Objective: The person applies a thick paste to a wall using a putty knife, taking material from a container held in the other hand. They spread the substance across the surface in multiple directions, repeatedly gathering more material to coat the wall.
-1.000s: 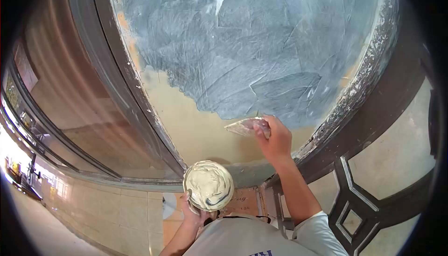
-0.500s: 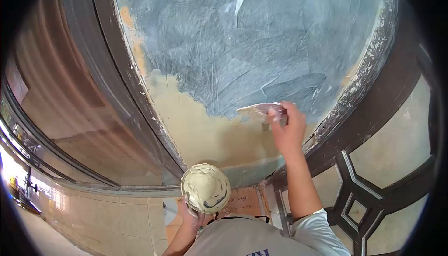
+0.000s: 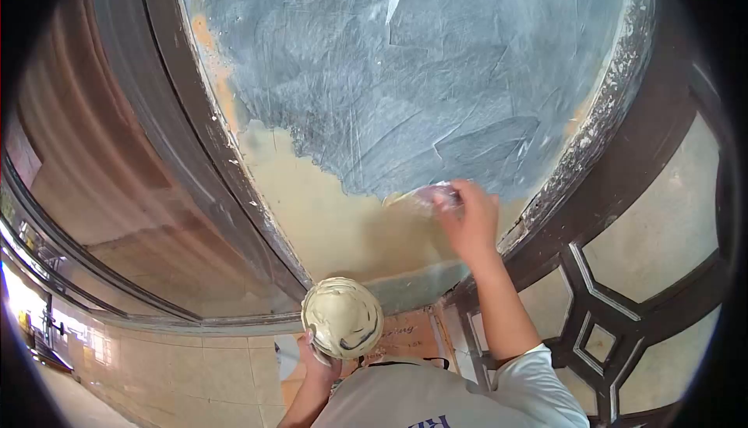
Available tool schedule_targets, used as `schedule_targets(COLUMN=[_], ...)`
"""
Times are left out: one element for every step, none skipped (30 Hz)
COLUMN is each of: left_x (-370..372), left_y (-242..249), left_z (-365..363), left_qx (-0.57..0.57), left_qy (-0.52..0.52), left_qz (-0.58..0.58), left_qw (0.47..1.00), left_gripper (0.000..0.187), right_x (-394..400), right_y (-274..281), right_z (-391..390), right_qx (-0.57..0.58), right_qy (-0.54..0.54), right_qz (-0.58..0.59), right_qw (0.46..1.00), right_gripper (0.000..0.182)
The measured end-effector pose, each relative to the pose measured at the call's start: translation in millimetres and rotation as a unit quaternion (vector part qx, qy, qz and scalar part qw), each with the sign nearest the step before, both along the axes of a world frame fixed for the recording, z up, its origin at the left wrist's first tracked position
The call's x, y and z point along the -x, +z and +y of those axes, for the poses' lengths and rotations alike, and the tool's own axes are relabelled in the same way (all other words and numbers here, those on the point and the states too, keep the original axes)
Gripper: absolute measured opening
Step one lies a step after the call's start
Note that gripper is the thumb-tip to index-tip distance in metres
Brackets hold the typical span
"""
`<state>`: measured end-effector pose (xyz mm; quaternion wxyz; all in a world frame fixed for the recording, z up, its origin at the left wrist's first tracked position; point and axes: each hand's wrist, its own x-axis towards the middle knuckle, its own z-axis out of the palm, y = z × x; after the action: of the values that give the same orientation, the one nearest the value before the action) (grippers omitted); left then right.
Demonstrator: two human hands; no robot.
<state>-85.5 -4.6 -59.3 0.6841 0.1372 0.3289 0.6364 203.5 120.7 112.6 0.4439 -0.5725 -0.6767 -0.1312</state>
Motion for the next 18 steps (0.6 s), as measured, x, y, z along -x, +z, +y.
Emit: schedule_targets(left_x=[-1.7, -3.3, -4.0, -3.4, -2.6, -1.7, -0.9, -0.4, -2.0, -4.5, -6.8, -7.7, -6.8, -6.4, -7.0, -7.2, -7.3, -7.9], left_y=[3.1, 7.1, 10.7, 9.0, 4.8, 0.4, -3.4, -6.8, -4.0, -0.6, 3.7, 8.2, 6.3, 2.4, 1.3, 1.1, 1.7, 4.3], left_z=[-0.2, -2.2, -3.8, -3.5, -2.9, -3.3, -4.0, -4.4, -4.1, -4.7, -6.2, -7.1, -7.6, -7.9, -7.6, -7.8, -8.5, -8.7], left_qx=[-0.001, 0.004, 0.010, 0.011, -0.001, -0.011, -0.010, -0.012, -0.014, -0.014, -0.015, -0.016, -0.016, -0.009, -0.004, -0.004, -0.012, -0.021], left_qy=[0.000, 0.005, 0.009, 0.008, 0.000, -0.008, -0.010, -0.008, -0.005, -0.002, -0.002, -0.004, -0.005, -0.006, -0.007, -0.009, -0.015, -0.019], left_qz=[-0.001, 0.011, 0.025, 0.026, 0.023, 0.020, 0.020, 0.020, 0.020, 0.019, 0.015, 0.013, 0.015, 0.018, 0.021, 0.021, 0.040, 0.058], left_qw=[1.000, 1.000, 1.000, 1.000, 1.000, 1.000, 1.000, 1.000, 1.000, 1.000, 1.000, 1.000, 1.000, 1.000, 1.000, 1.000, 0.999, 0.998], left_gripper=[0.062, 0.063, 0.064, 0.064, 0.065, 0.066, 0.066, 0.067, 0.067, 0.067, 0.068, 0.068, 0.068, 0.068, 0.068, 0.068, 0.069, 0.069], right_x=[-4.4, -7.4, -8.0, -7.6, -5.0, -0.9, 0.6, -4.2, -12.2, -21.0, -24.7, -22.1, -18.0, -12.5, -9.2, -8.5, -13.4, -20.0], right_y=[0.8, 3.4, 5.1, -2.2, -6.8, -10.8, -13.3, -12.4, -11.7, -11.2, -11.5, -5.5, -7.8, -10.6, -12.2, -12.4, -13.3, -11.9], right_z=[-0.6, -2.4, -3.9, -3.4, -3.6, -4.4, -5.2, -4.0, -0.9, 3.1, 5.5, 0.7, -0.5, -2.3, -3.4, -3.6, -1.4, 2.8], right_qx=[-0.001, -0.036, -0.069, -0.067, -0.067, -0.021, 0.025, 0.029, 0.029, -0.026, -0.080, -0.056, -0.056, -0.038, -0.020, 0.004, 0.004, -0.026], right_qy=[0.000, -0.016, -0.032, -0.026, -0.027, -0.009, 0.010, -0.006, -0.005, -0.016, -0.027, -0.046, -0.048, -0.021, 0.005, 0.003, 0.002, -0.011], right_qz=[-0.001, 0.073, 0.147, 0.127, 0.128, 0.050, -0.028, -0.014, -0.016, 0.073, 0.163, 0.171, 0.173, 0.083, -0.009, -0.030, -0.030, 0.058], right_qw=[1.000, 0.997, 0.986, 0.989, 0.989, 0.998, 0.999, 0.999, 0.999, 0.997, 0.983, 0.983, 0.982, 0.996, 1.000, 1.000, 1.000, 0.998], right_gripper=[0.026, 0.026, 0.026, 0.027, 0.027, 0.026, 0.026, 0.025, 0.025, 0.026, 0.026, 0.027, 0.027, 0.027, 0.027, 0.028, 0.028, 0.027])
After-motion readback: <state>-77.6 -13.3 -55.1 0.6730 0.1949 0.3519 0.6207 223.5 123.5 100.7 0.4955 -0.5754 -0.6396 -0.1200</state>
